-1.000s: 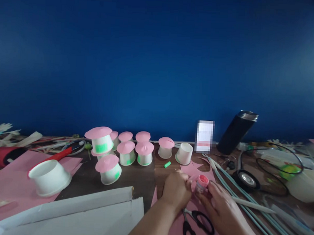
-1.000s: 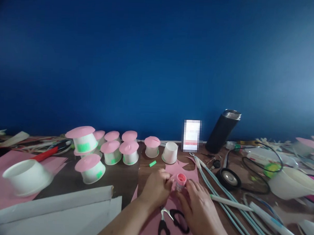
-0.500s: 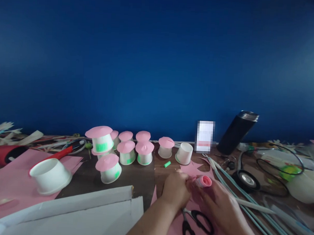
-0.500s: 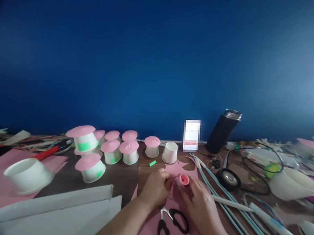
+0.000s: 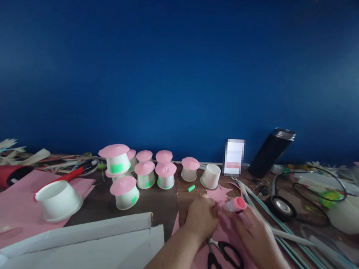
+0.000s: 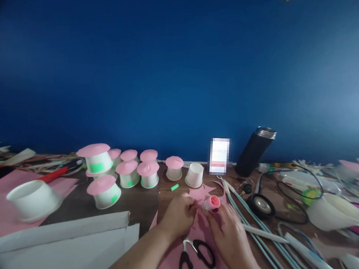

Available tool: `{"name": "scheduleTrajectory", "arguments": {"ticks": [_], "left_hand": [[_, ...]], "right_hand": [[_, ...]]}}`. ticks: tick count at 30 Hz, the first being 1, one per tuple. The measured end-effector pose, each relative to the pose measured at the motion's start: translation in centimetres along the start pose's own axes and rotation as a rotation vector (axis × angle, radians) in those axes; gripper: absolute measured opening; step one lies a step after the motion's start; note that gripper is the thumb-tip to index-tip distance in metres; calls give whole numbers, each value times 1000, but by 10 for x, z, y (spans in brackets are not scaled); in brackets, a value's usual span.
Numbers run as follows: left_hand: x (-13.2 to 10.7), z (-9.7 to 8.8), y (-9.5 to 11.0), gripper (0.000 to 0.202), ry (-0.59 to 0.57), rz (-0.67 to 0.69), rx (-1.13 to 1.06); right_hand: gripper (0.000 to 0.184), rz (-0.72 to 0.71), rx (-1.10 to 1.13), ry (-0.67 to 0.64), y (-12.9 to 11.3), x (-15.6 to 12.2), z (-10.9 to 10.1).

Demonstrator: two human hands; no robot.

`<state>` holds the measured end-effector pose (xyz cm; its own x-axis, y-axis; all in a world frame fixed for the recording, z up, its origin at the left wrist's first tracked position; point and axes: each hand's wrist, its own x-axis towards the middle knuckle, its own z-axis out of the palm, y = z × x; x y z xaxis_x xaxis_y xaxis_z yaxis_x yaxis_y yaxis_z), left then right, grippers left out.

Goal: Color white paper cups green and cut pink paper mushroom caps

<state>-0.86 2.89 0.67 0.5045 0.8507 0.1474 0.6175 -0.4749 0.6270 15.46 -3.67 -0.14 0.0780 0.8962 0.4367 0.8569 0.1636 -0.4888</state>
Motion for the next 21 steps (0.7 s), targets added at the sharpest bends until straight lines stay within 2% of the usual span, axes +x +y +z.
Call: {"name": "scheduleTrajectory", "arguments": {"ticks": [5, 8, 12, 17, 21], "left_hand": [[-2, -3, 3, 43, 3, -1, -31], [-2, -4, 4, 40, 0, -3, -33], [-2, -3, 3, 32, 3, -7, -14], [-1, -2, 0, 29, 8, 8, 7], [-1, -2, 0, 33, 8, 18, -8]], "right_hand": [[26, 48, -48, -117, 0, 3, 6], [25, 16, -56, -133, -4, 2, 3], [23, -38, -35, -105, -8, 0, -5], [24, 20, 26, -4, -8, -2, -9], [25, 27, 11, -70, -6, -1, -1]]}}
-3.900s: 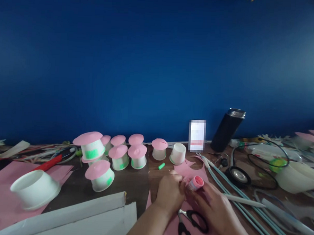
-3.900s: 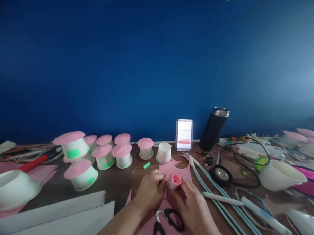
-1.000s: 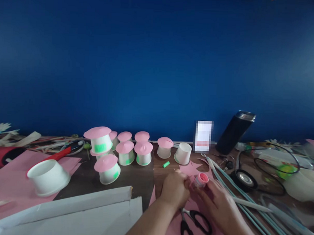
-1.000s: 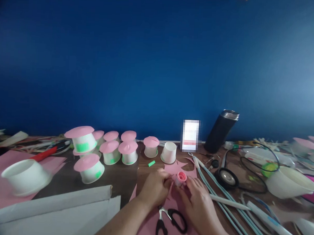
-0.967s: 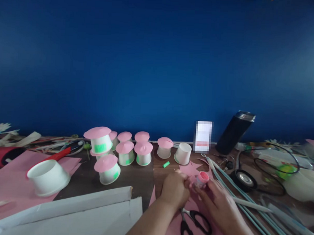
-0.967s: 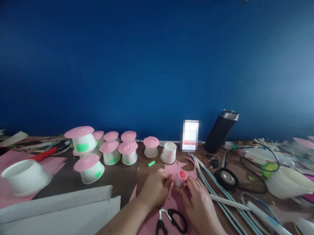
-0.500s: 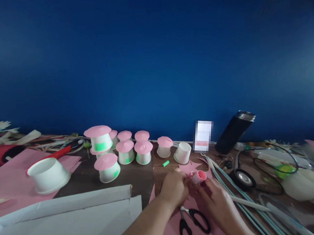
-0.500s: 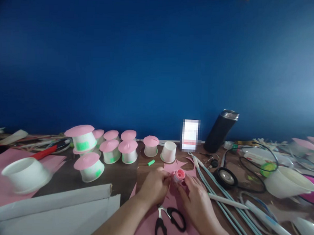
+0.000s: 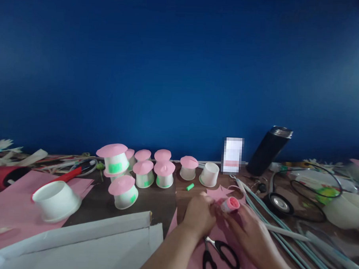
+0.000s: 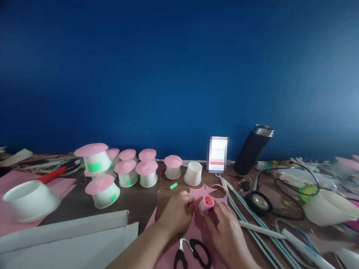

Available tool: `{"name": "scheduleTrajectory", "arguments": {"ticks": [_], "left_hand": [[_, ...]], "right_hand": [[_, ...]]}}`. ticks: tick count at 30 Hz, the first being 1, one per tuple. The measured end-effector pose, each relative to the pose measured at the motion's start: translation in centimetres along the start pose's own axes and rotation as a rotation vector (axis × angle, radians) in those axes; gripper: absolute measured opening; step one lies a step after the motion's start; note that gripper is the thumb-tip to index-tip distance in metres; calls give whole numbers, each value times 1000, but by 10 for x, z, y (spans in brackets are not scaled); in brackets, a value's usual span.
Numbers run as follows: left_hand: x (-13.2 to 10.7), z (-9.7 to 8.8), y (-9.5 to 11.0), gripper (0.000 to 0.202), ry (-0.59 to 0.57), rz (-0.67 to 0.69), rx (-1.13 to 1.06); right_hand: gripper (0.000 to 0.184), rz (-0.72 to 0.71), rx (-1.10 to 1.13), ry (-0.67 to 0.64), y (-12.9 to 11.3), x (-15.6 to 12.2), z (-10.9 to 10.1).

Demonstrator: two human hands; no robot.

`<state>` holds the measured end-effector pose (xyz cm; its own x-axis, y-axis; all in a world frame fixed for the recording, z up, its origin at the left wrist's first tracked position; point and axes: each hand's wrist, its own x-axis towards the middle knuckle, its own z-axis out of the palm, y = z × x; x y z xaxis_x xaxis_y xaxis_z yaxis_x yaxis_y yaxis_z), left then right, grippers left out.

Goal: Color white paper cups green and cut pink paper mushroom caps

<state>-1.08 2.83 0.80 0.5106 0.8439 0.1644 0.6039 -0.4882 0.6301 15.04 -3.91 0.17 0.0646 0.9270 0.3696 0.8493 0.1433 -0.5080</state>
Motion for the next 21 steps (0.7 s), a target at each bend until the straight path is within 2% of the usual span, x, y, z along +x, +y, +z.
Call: {"name": "scheduleTrajectory", "arguments": {"ticks": [4, 11, 17, 21], "left_hand": [[0, -1, 0, 35, 0, 2, -14], [-1, 1, -1, 37, 4, -3, -9], [3, 8, -7, 34, 3, -10, -3], [5, 8, -8, 34, -4, -10, -3]], "right_hand": [[22, 5, -15, -71, -1, 2, 4], [22, -90, -80, -133, -8, -2, -2], [24, -45, -45, -15, -4, -9, -9], [27, -31, 11, -21, -5, -10, -7]]}}
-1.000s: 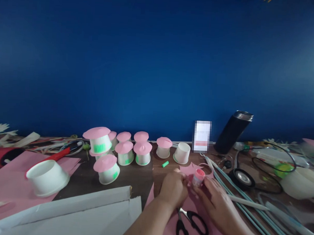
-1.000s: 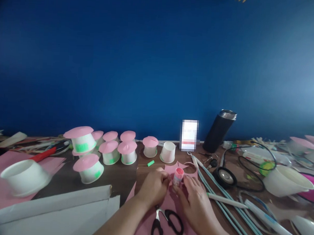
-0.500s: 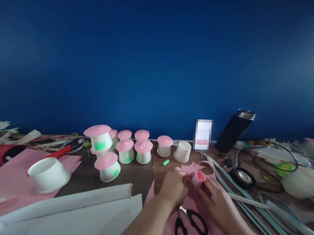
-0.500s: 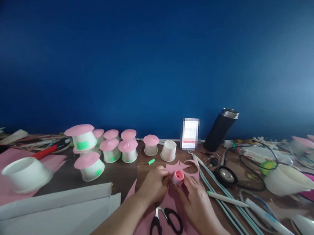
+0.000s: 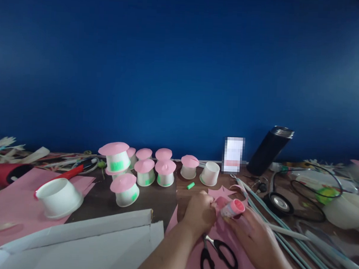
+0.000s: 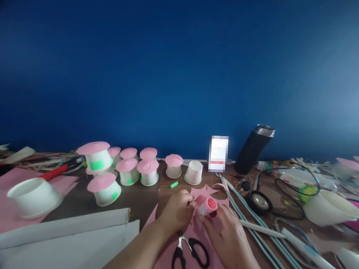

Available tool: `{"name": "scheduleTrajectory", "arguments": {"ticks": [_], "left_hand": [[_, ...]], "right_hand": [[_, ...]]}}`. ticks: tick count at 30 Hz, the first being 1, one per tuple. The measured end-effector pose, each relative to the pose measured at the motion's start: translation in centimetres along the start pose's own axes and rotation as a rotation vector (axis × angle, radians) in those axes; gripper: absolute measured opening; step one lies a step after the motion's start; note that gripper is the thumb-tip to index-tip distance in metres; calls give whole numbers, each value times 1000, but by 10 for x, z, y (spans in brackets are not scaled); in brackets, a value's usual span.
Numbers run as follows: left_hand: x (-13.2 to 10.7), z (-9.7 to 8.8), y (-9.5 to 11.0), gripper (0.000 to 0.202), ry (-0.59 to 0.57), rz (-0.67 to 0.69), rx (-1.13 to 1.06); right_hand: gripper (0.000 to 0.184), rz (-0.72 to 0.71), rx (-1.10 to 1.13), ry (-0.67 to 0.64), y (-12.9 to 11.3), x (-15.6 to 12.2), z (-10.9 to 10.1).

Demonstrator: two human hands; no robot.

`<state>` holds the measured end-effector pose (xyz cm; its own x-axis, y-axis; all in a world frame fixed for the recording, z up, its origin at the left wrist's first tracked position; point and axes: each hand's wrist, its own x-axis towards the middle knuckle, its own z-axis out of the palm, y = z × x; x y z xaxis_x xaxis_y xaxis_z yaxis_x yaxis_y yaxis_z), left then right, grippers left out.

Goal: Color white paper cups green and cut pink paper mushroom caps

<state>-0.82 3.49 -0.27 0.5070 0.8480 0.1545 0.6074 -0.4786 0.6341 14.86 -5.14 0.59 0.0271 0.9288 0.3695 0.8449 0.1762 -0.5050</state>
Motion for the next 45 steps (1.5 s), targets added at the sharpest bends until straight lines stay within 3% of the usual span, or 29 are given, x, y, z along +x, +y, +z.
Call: {"name": "scheduleTrajectory", "arguments": {"ticks": [9, 18, 23, 27, 31, 45], "left_hand": [[-3, -3, -2, 35, -1, 49, 15], [-14, -19, 11, 38, 24, 99, 107], [-15, -18, 11, 37, 29, 89, 164], [-13, -12, 9, 31, 20, 57, 192], [-12, -9, 7, 30, 21, 50, 195], [-18, -14, 13, 38, 2, 109, 134]], "right_hand": [[23, -38, -37, -114, -5, 2, 6], [17, -82, -70, -120, -4, 1, 8], [24, -106, -30, -31, 1, -1, 2], [29, -24, 6, 93, 4, -2, -12], [29, 30, 28, 112, 5, -2, -20], [22, 60, 43, -120, -3, -1, -8]]}}
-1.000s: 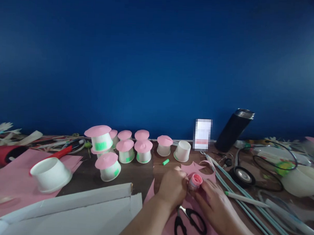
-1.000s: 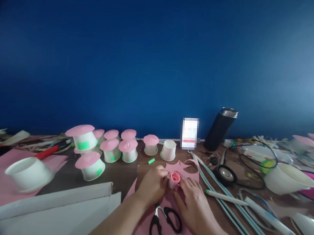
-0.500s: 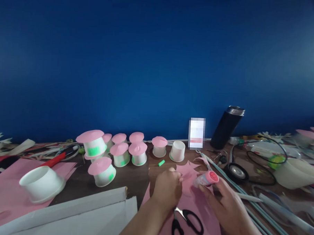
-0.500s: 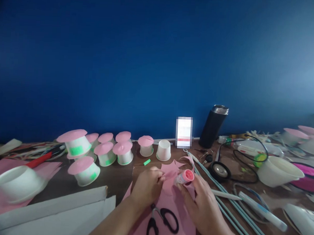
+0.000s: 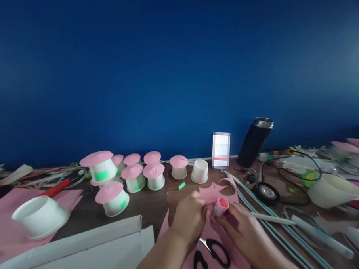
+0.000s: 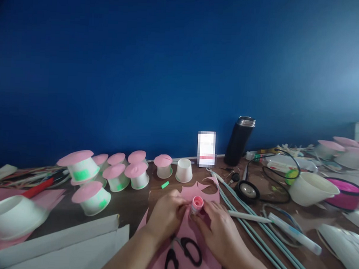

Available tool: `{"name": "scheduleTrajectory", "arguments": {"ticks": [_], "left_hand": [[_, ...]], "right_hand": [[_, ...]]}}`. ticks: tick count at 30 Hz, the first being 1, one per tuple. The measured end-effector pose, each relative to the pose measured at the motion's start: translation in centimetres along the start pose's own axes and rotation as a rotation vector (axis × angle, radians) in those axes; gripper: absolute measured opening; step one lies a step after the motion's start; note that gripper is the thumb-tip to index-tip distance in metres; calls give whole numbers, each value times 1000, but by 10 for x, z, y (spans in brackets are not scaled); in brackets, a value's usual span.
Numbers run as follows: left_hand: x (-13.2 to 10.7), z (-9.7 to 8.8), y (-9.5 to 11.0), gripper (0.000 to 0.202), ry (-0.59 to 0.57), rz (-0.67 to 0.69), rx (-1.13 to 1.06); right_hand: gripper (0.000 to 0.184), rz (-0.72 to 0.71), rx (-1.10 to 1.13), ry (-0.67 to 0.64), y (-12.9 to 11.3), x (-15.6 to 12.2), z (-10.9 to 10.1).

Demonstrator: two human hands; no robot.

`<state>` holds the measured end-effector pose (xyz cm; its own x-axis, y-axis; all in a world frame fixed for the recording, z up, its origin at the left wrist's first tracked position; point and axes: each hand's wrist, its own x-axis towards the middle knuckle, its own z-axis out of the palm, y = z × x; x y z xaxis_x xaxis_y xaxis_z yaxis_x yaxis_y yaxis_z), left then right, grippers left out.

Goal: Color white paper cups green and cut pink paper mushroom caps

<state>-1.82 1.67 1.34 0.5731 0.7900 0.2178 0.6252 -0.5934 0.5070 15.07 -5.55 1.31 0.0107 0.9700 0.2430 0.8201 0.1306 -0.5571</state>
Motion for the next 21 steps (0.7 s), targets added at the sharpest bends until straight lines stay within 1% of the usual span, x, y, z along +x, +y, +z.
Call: {"name": "scheduleTrajectory", "arguments": {"ticks": [3, 5, 10, 13, 15, 17, 21], "left_hand": [[-2, -1, 3, 48, -4, 6, -27], [-2, -1, 4, 50, -6, 12, -30], [-2, -3, 7, 43, -8, -4, 15], [-3, -2, 7, 36, -1, -3, 73], [-3, -1, 7, 31, -16, 0, 105], [-2, -1, 7, 30, -40, -20, 131], [1, 1, 7, 27, -59, -77, 161]], "right_hand": [[20, -12, -9, -24, 0, 1, -1], [18, -30, -20, -31, 0, 1, -2], [11, -77, -101, -31, -1, 0, -3], [11, -104, -154, -30, -2, -1, -3], [13, -121, -172, -22, -2, -2, -4], [15, -127, -172, 11, 1, -3, -6], [18, -106, -108, 143, 7, -6, -13]]}}
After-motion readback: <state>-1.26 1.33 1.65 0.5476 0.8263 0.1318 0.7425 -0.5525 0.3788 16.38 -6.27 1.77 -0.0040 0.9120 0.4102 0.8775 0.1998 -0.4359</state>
